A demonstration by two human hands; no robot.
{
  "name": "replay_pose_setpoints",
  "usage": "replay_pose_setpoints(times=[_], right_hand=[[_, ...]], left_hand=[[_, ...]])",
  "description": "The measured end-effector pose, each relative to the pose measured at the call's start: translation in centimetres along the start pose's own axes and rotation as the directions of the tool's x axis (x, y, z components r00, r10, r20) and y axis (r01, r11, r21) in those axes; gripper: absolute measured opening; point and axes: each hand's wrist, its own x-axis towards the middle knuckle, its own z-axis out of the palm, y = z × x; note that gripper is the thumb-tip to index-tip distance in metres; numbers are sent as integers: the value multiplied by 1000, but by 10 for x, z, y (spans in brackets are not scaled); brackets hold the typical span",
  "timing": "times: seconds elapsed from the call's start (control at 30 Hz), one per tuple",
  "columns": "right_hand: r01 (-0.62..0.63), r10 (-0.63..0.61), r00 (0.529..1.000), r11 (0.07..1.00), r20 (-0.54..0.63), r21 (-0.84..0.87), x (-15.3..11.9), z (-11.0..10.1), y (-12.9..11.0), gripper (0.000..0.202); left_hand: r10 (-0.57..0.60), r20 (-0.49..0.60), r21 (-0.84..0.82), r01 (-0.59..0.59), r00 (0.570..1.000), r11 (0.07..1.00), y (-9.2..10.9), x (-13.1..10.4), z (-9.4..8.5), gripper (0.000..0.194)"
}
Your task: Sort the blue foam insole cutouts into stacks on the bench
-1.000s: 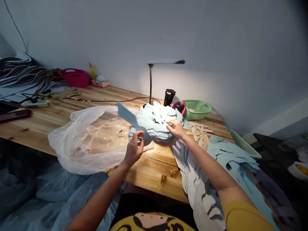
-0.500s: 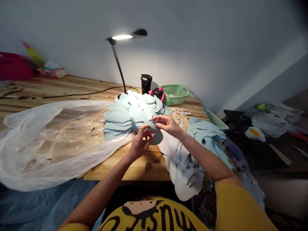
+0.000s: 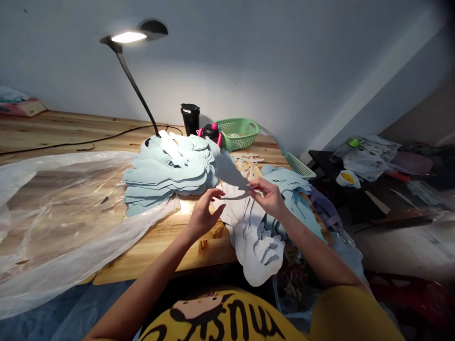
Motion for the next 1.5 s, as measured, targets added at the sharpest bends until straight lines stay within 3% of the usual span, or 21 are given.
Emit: replay_pose_setpoints(times=[0.1, 0.2, 0.3, 0.43, 0.57, 0.7, 0.8, 0.87, 0.93, 1.0, 1.03, 1.07, 1.1, 1.17, 1.27, 1.37, 1.5], right_hand=[[136, -172, 982, 925, -73, -356, -19, -1, -7, 25], [244, -307, 952, 734, 11, -634, -39, 14, -17, 39], [320, -290, 945, 706, 153, -632, -53, 31, -30, 42], [325, -211, 938, 811, 274, -487, -62, 32, -43, 34], [127, -118, 992, 876, 48, -466, -73, 12, -43, 32], [-46, -29, 985, 907, -171, -419, -88, -9, -40, 27], [-148, 33, 961, 899, -273, -412, -101, -20, -37, 25], [-212, 73, 941, 887, -330, -410, -113, -27, -32, 25], [-283, 124, 918, 870, -376, -404, -128, -34, -24, 26], [-368, 226, 899, 852, -375, -371, -144, -40, -16, 29], [-415, 297, 890, 842, -347, -345, -151, -43, -12, 30], [-456, 369, 880, 831, -298, -319, -157, -45, -9, 32], [-488, 433, 871, 819, -232, -302, -161, -45, -6, 33], [-510, 514, 855, 810, -68, -289, -165, -42, 1, 37], [-466, 526, 839, 827, 140, -314, -159, -26, 13, 44], [-384, 474, 857, 849, 204, -363, -149, -7, 26, 50], [-336, 428, 862, 883, 270, -329, -140, 6, 36, 53]], left_hand=[[-97, 60, -160, 105, 994, 982, 8, -5, 6, 45], [-156, 187, -523, 232, 970, 820, 26, -5, 17, 55], [-274, 198, -680, 333, 941, 653, 41, 0, 29, 50], [-408, 231, -661, 450, 883, 601, 42, 9, 35, 45], [-455, 356, -653, 566, 816, 504, 34, 13, 36, 50], [-454, 509, -627, 677, 731, 386, 29, 12, 44, 57], [-409, 562, -549, 694, 719, 466, 25, 4, 57, 51], [-384, 526, -418, 624, 759, 661, 19, -7, 63, 51], [-340, 393, -192, 438, 854, 878, 11, -21, 64, 58], [-197, 283, 59, 189, 939, 980, 1, -34, 58, 68], [-104, 298, 151, 61, 949, 987, -4, -38, 52, 74], [-18, 364, 215, -65, 931, 974, -8, -42, 46, 82], [44, 463, 259, -183, 885, 948, -12, -44, 40, 89], [81, 661, 320, -378, 746, 869, -15, -45, 30, 100], [127, 802, 321, -601, 584, 732, -11, -39, 27, 95], [296, 816, 233, -751, 496, 618, -8, -27, 33, 74], [458, 772, 157, -831, 440, 534, -19, -16, 49, 60]])
